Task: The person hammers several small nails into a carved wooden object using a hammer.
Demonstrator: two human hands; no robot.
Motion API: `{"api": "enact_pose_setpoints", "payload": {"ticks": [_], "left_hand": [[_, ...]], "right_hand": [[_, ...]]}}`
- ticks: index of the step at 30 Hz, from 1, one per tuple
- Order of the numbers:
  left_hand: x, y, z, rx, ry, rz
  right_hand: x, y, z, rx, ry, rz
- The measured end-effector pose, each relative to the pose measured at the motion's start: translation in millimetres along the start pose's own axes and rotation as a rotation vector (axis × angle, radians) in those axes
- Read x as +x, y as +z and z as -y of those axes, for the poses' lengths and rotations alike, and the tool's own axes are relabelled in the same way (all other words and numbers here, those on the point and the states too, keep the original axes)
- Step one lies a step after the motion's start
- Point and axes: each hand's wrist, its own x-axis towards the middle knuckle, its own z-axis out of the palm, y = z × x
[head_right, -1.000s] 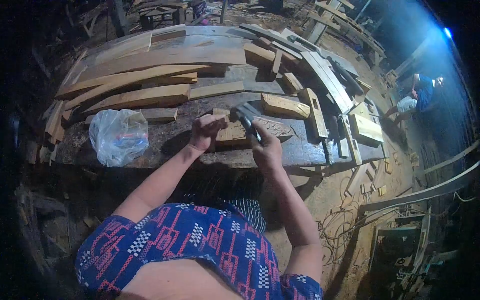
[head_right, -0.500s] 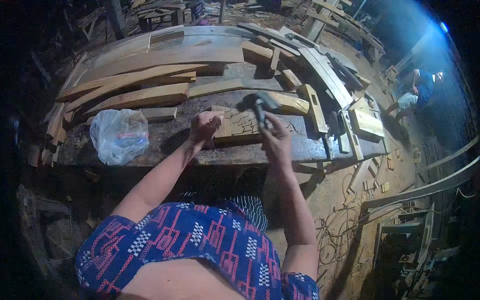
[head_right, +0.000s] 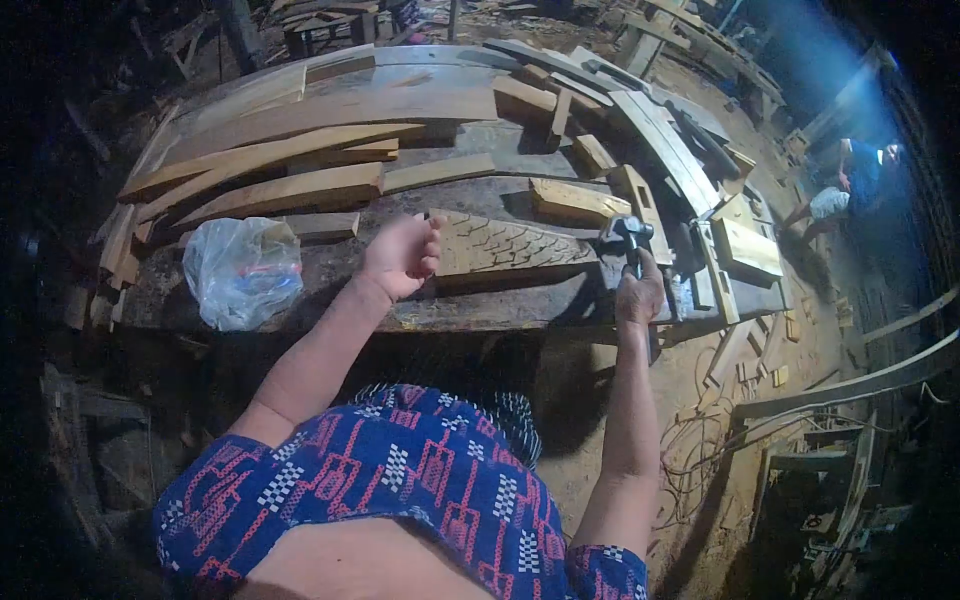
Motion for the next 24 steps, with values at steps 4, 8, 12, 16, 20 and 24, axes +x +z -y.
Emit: {"api": "enact_pose_setpoints", "payload": {"ticks": [4, 8, 12, 16, 20, 24], "left_hand": [[-9, 22, 0, -0.098, 0.026, -0.033], [-13, 36, 5, -0.158, 0.013, 0.020], [-12, 38, 11, -0.161, -0.003, 0.082], [-12, 42, 12, -0.161, -0.015, 0.037], [-5, 16, 14, -0.244, -0.154, 0.303], [-13, 41, 21, -0.054, -0.085, 0.063]], "right_hand": [[-9, 17, 4, -0.124, 0.017, 0.020], [-18, 7, 51, -0.216, -0.185, -0.021], [-50, -8, 137, 0.089, -0.526, 0.060], [-82, -10, 179, 0.131, -0.719, 0.243], [-96, -4, 193, 0.133, -0.794, 0.263], [-97, 3, 198, 0.078, -0.842, 0.333]]}}
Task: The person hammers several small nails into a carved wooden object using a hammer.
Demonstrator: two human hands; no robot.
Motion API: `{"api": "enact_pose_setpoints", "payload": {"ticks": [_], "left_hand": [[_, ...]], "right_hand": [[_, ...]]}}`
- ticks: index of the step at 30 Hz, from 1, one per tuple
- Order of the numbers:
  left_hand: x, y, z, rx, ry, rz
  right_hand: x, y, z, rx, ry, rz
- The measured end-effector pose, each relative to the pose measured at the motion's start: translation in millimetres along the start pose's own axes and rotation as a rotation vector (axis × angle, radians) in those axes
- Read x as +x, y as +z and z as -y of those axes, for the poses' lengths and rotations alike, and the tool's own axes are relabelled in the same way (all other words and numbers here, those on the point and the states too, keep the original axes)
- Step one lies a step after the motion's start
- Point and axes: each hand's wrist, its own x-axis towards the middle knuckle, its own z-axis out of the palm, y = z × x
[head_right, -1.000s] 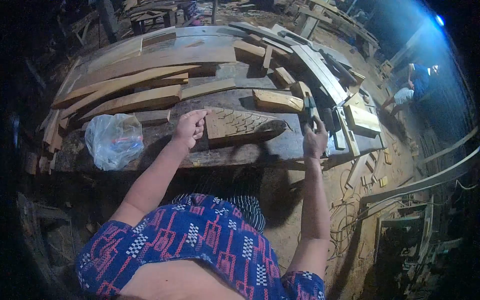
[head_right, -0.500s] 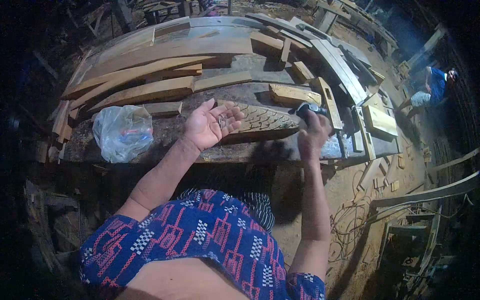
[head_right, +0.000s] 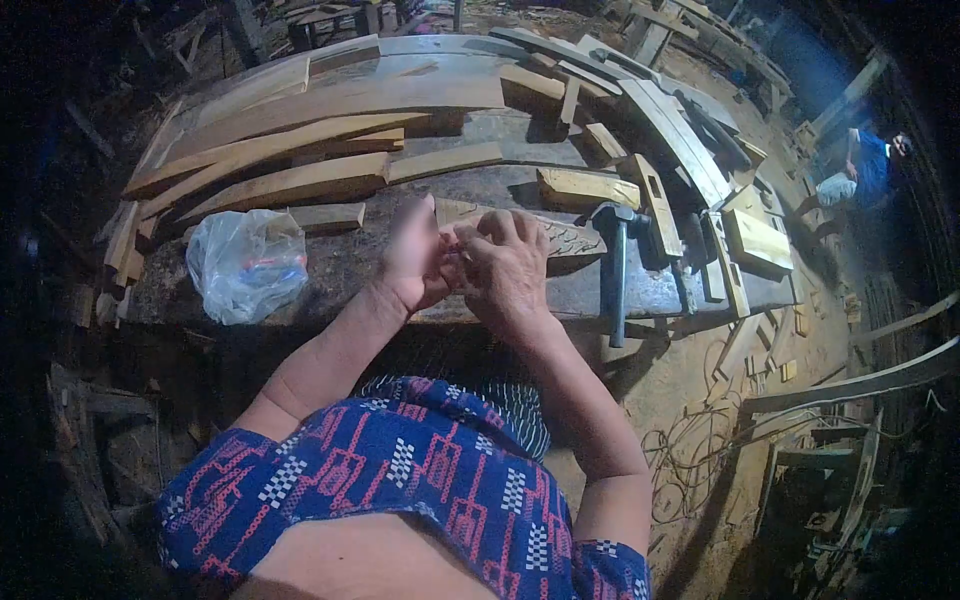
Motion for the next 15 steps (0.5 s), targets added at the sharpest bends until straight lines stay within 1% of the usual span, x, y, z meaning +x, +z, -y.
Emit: {"api": "enact_pose_setpoints", "payload": {"ticks": [2, 4, 5, 6, 7, 9, 10, 12, 13, 14, 15], "left_hand": [[-6, 10, 1, -0.013, -0.012, 0.023], [-3, 4, 1, -0.026, -0.025, 0.043], [3, -12, 2, -0.062, -0.055, 0.164], [1, -10, 1, -0.098, -0.086, 0.285], [0, -7, 4, -0.097, -0.088, 0.284], [-7, 4, 18, 0.049, -0.009, -0.052], [-12, 5, 21, 0.050, -0.010, -0.054], [-20, 3, 25, 0.315, 0.131, -0.160], [-22, -12, 21, 0.537, 0.165, -0.028], [-23, -16, 26, 0.539, 0.158, -0.029], [-26, -14, 31, 0.716, 0.253, -0.038]], "right_hand": [[3, -5, 9, -0.065, 0.042, 0.087], [3, -4, 9, -0.082, 0.040, 0.092], [1, -2, 8, -0.059, 0.022, 0.047], [-1, 1, 6, -0.036, 0.005, 0.002], [-2, 3, 3, -0.035, 0.007, 0.000], [-3, 6, -4, 0.184, 0.065, -0.093], [-4, 3, -7, 0.186, 0.067, -0.094], [-6, -4, -15, 0.162, 0.200, -0.077], [-9, -5, -18, 0.150, 0.248, -0.026], [-14, -4, -19, 0.151, 0.255, -0.026], [-19, -3, -18, 0.193, 0.273, -0.009]]}}
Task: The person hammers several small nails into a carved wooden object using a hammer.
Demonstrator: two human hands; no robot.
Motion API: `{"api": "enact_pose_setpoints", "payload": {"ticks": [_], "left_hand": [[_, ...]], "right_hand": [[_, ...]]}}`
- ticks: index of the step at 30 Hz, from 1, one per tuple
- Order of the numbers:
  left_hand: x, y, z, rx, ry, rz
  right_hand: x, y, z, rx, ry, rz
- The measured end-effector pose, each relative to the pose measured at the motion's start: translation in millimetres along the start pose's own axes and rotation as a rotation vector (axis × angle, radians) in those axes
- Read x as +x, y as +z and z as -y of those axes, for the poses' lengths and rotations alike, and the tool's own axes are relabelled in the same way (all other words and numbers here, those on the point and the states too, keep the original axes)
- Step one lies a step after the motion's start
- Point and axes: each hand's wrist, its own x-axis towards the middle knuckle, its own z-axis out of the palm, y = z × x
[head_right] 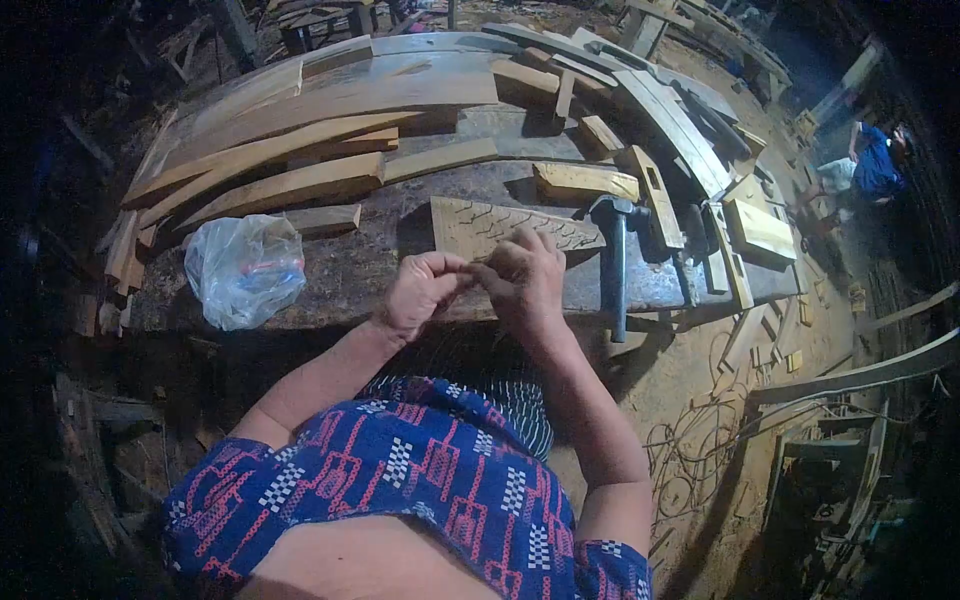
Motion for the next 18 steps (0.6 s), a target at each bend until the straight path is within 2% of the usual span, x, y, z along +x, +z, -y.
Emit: {"api": "enact_pose_setpoints", "payload": {"ticks": [1, 6, 9, 11, 12, 14, 15, 17, 18], "left_hand": [[-4, 4, -1, 0.177, 0.094, -0.021], [-7, 3, 8, 0.287, 0.155, 0.003], [-10, 7, 2, 0.477, 0.219, -0.029], [-8, 5, 1, 0.744, 0.243, -0.044], [-4, 1, 3, 0.749, 0.241, -0.042], [12, -11, 8, 0.798, 0.386, -0.073], [20, -16, 5, 0.802, 0.385, -0.069], [38, -24, -6, 0.751, 0.375, -0.139], [47, -30, -7, 0.755, 0.375, -0.136]], "right_hand": [[-5, 1, -2, 0.039, 0.018, 0.022], [-24, 9, 0, -0.013, 0.050, 0.002], [-31, 12, 1, -0.029, -0.004, -0.097], [-34, 11, 2, -0.061, -0.037, -0.027], [-33, 10, 1, -0.058, -0.034, -0.030], [-28, 4, -5, 0.078, -0.003, -0.029], [-25, -1, -15, -0.011, 0.034, -0.031], [-17, -18, -28, 0.103, 0.211, -0.122], [-14, -25, -40, 0.075, 0.221, -0.148]]}}
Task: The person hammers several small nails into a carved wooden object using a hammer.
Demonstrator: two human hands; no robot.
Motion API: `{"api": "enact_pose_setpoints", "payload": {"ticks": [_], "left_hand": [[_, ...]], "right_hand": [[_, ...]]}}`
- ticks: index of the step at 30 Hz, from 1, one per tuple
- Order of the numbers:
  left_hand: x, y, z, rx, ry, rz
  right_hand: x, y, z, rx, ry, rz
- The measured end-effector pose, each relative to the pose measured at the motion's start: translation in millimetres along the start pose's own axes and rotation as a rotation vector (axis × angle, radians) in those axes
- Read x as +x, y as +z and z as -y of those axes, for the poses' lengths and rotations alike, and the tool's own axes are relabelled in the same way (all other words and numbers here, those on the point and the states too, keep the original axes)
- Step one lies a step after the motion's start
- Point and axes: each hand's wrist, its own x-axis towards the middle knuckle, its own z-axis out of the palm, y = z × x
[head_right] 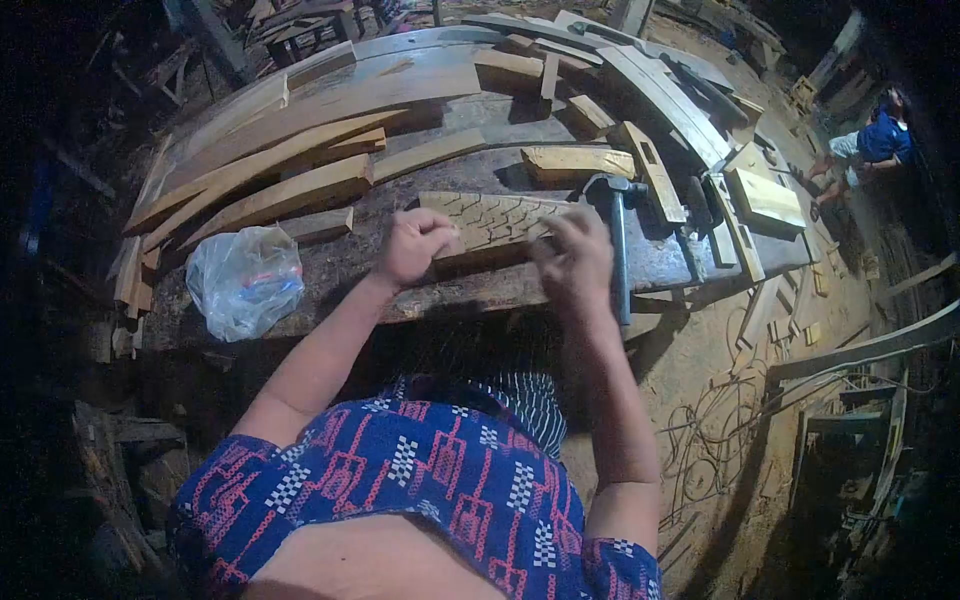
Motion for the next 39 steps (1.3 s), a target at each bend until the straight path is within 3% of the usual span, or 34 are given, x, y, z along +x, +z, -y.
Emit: {"api": "enact_pose_setpoints", "payload": {"ticks": [2, 4, 7, 14, 21, 30, 33, 36, 37, 39], "left_hand": [[17, 0, 17, 0.077, -0.009, -0.044], [27, 2, 28, 0.095, 0.022, -0.027], [30, 3, 27, 0.157, 0.058, -0.023], [30, 5, 26, 0.157, 0.013, -0.041], [26, 4, 15, 0.170, 0.007, -0.019], [21, 6, 19, 0.240, 0.170, -0.127], [18, 8, 15, 0.266, 0.198, -0.144], [16, 9, 14, 0.254, 0.230, -0.164], [15, 10, 13, 0.269, 0.258, -0.187], [12, 12, 11, 0.277, 0.284, -0.212]], "right_hand": [[10, -15, -25, -0.026, 0.009, -0.037], [12, -21, -56, -0.389, 0.015, -0.074], [6, -22, -79, -0.555, 0.095, -0.090], [-3, -11, -109, -0.592, 0.178, -0.092], [-1, -11, -98, -0.627, 0.319, -0.088], [10, -13, -109, -0.633, 0.397, -0.097], [17, -23, -124, -0.516, 0.390, -0.074], [21, -42, -139, 0.052, 0.514, 0.003], [21, -45, -126, 0.047, 0.509, 0.004], [14, -55, -97, 0.369, 0.411, -0.041]]}}
